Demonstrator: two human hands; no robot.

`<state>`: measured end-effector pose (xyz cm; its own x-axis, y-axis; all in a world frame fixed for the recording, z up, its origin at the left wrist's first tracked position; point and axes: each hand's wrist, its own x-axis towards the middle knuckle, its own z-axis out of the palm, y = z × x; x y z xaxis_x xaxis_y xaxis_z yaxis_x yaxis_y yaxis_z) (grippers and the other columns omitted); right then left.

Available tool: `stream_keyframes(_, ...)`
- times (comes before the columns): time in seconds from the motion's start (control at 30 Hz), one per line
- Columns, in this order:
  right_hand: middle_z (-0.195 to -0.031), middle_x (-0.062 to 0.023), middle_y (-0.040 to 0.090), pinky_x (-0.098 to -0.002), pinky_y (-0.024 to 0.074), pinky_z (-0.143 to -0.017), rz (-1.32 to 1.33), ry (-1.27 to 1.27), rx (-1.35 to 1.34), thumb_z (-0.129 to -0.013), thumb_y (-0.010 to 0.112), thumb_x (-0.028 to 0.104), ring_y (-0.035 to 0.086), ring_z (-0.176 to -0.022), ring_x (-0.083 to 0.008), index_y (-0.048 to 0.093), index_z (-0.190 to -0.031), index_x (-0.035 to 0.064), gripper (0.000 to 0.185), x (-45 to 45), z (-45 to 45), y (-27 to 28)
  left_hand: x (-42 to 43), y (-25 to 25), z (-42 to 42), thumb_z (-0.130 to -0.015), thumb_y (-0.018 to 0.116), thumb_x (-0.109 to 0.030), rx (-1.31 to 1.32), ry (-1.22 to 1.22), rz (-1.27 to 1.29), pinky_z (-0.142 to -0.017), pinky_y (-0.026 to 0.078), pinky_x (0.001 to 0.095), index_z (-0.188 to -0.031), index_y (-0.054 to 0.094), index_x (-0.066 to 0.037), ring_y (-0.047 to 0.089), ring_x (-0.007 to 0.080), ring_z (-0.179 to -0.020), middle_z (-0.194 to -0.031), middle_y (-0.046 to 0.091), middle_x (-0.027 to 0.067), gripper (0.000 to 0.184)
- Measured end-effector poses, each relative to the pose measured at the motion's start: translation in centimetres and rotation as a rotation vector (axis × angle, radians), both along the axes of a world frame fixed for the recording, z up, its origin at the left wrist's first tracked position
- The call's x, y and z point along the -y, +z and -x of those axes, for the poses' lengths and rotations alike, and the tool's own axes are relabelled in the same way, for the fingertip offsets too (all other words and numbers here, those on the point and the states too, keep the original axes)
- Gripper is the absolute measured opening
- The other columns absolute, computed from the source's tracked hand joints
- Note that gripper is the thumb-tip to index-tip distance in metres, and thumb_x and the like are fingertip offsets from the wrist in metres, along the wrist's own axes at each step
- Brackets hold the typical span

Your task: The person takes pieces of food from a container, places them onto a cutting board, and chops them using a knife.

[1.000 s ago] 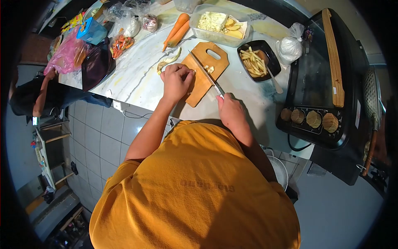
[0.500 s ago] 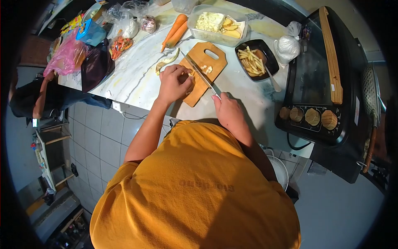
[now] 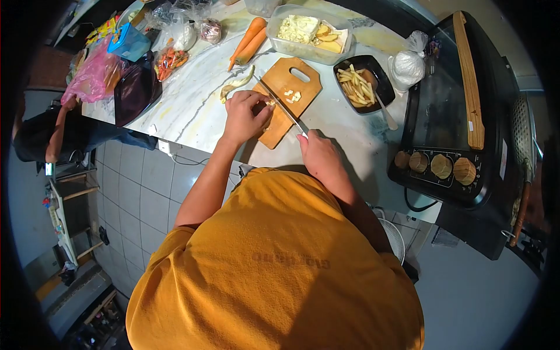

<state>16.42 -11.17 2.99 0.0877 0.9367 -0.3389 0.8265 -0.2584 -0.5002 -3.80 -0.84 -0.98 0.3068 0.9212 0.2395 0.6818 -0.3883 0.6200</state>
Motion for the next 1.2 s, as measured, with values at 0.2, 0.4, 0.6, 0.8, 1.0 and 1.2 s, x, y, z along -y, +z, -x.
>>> stream_keyframes(0.2,-0.083,-0.0283,0.067,-0.0575,0.05,-0.073,-0.021,0.009,0.018,-0.101,0.049,0.037,0.065,-0.082,-0.0491,0.057,-0.098,-0.001,0.039,-0.7,0.3,-0.7,0.1,0.0,-0.4,-0.081,0.074,-0.027,-0.023,0.012,-0.023,-0.091,0.037,0.0411,-0.092,0.073,-0.011,0.057,0.0269,-0.103,-0.097,0.066,0.0066,0.019)
stream_keyframes(0.4,-0.083,-0.0283,0.067,-0.0574,0.05,-0.074,0.01,-0.021,-0.013,-0.101,0.048,0.039,0.064,-0.083,-0.0498,0.057,-0.099,0.0005,0.04,0.8,-0.6,-0.2,0.1,-0.4,0.0,-0.082,0.073,-0.026,-0.033,0.081,-0.027,-0.087,0.039,0.041,-0.086,0.072,-0.011,0.058,0.0279,-0.097,-0.091,0.067,0.0069,0.016)
stream_keyframes(0.6,-0.083,-0.0289,0.067,-0.0579,0.0495,-0.074,-0.014,-0.058,-0.003,-0.101,0.048,0.041,0.064,-0.084,-0.0502,0.057,-0.099,0.0004,0.042,1.2,-0.5,0.0,0.3,0.6,-1.0,-0.083,0.073,-0.026,0.021,0.033,0.004,-0.084,0.038,0.0407,-0.088,0.072,-0.011,0.059,0.027,-0.095,-0.089,0.067,0.0057,0.016)
stream_keyframes(0.8,-0.083,-0.0288,0.066,-0.058,0.0489,-0.073,-0.055,-0.068,-0.026,-0.101,0.047,0.04,0.063,-0.083,-0.0504,0.057,-0.097,0.0,0.041,1.1,-0.8,0.3,0.8,1.0,-1.1,-0.082,0.073,-0.026,-0.013,0.017,0.049,-0.088,0.037,0.0406,-0.097,0.074,-0.012,0.059,0.0263,-0.097,-0.09,0.068,0.0057,0.021)
stream_keyframes(1.0,-0.081,-0.0289,0.066,-0.0578,0.0486,-0.072,-0.086,-0.044,-0.073,-0.101,0.048,0.039,0.063,-0.081,-0.0505,0.056,-0.095,-0.0008,0.041,1.2,-0.4,0.2,0.6,0.8,-0.8,-0.082,0.072,-0.024,-0.016,0.023,0.051,-0.09,0.036,0.0401,-0.098,0.074,-0.011,0.059,0.0262,-0.1,-0.093,0.068,0.006,0.02)
stream_keyframes(1.2,-0.08,-0.0289,0.066,-0.0575,0.0491,-0.072,-0.071,-0.026,-0.039,-0.101,0.048,0.039,0.063,-0.08,-0.0501,0.056,-0.094,-0.0009,0.041,1.2,-0.3,0.3,0.5,0.7,-1.0,-0.083,0.071,-0.021,-0.036,0.024,0.056,-0.089,0.036,0.0396,-0.094,0.074,-0.011,0.058,0.026,-0.099,-0.092,0.067,0.0056,0.015)
